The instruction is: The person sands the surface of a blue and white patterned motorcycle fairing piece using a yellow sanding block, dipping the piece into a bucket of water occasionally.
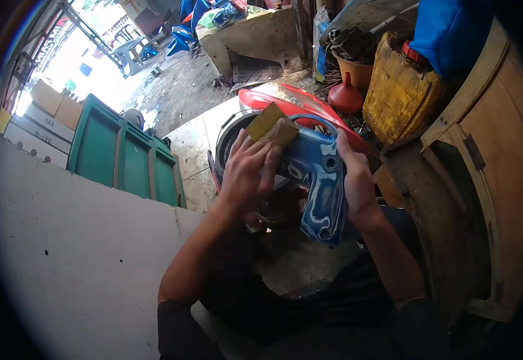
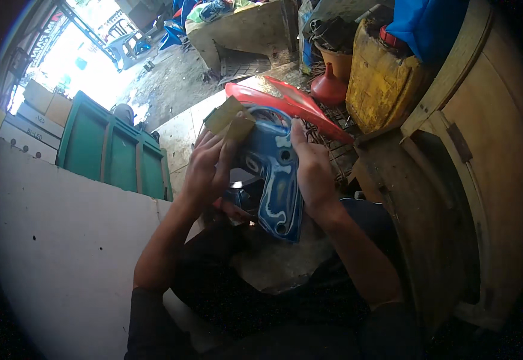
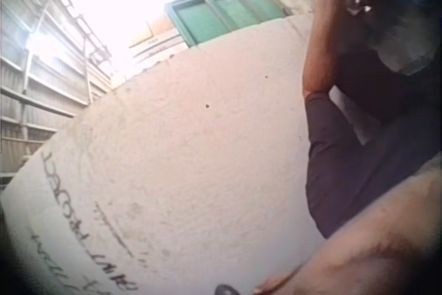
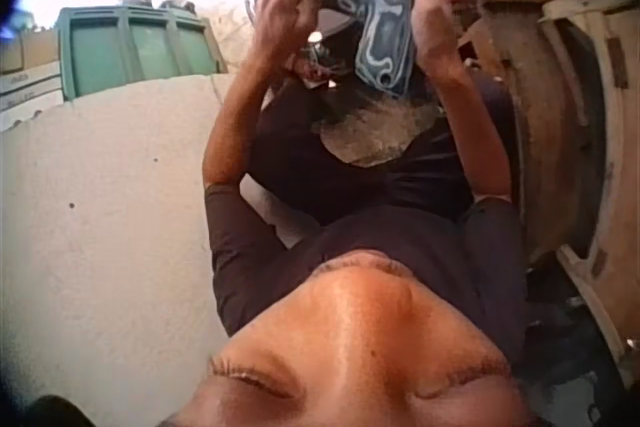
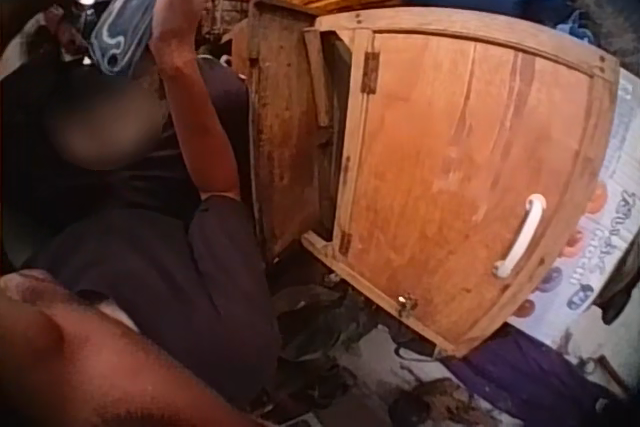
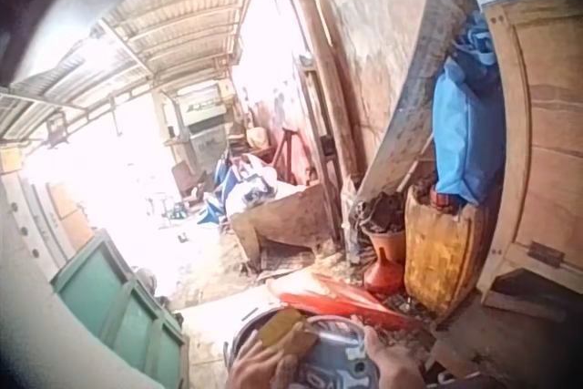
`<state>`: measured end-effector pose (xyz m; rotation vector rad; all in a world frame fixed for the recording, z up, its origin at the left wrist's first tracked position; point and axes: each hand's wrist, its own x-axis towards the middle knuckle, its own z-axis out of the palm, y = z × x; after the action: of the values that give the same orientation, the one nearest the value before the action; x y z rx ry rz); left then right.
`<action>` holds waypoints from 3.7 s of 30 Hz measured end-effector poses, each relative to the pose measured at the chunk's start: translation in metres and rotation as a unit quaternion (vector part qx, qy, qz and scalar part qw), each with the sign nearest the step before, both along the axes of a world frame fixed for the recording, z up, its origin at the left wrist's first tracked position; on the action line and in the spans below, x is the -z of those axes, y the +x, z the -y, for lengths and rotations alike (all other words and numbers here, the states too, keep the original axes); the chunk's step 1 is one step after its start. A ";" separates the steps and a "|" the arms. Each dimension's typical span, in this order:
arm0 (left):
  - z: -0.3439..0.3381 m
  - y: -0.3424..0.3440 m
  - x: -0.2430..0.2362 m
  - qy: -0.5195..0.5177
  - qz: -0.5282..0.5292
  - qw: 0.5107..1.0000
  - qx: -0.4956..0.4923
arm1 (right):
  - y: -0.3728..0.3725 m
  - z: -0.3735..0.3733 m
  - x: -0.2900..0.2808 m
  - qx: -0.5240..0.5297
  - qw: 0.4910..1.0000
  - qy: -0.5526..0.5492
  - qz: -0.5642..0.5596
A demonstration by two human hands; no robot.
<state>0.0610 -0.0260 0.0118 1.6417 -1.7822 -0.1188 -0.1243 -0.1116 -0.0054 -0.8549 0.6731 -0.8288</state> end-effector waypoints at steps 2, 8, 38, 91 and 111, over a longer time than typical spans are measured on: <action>0.001 0.002 0.004 -0.008 0.012 1.000 -0.008 | -0.002 0.003 0.004 -0.019 0.999 -0.038 -0.022; 0.006 0.000 -0.006 -0.035 0.000 0.999 0.012 | -0.006 0.001 0.002 0.014 0.999 -0.037 0.009; -0.015 0.019 0.033 -0.033 -0.011 0.998 -0.047 | 0.003 -0.017 0.011 0.013 0.991 -0.098 -0.085; -0.018 0.018 0.045 -0.086 -0.151 0.973 -0.153 | 0.011 -0.030 0.015 -0.183 0.954 0.084 0.223; -0.015 0.014 0.044 -0.056 -0.270 0.954 -0.121 | 0.008 -0.031 0.006 -0.287 0.927 0.149 0.187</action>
<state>0.0751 -0.0107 -0.0322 1.5453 -1.1484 -0.3157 -0.1167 -0.0809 -0.0118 -0.5465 0.1776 -0.3250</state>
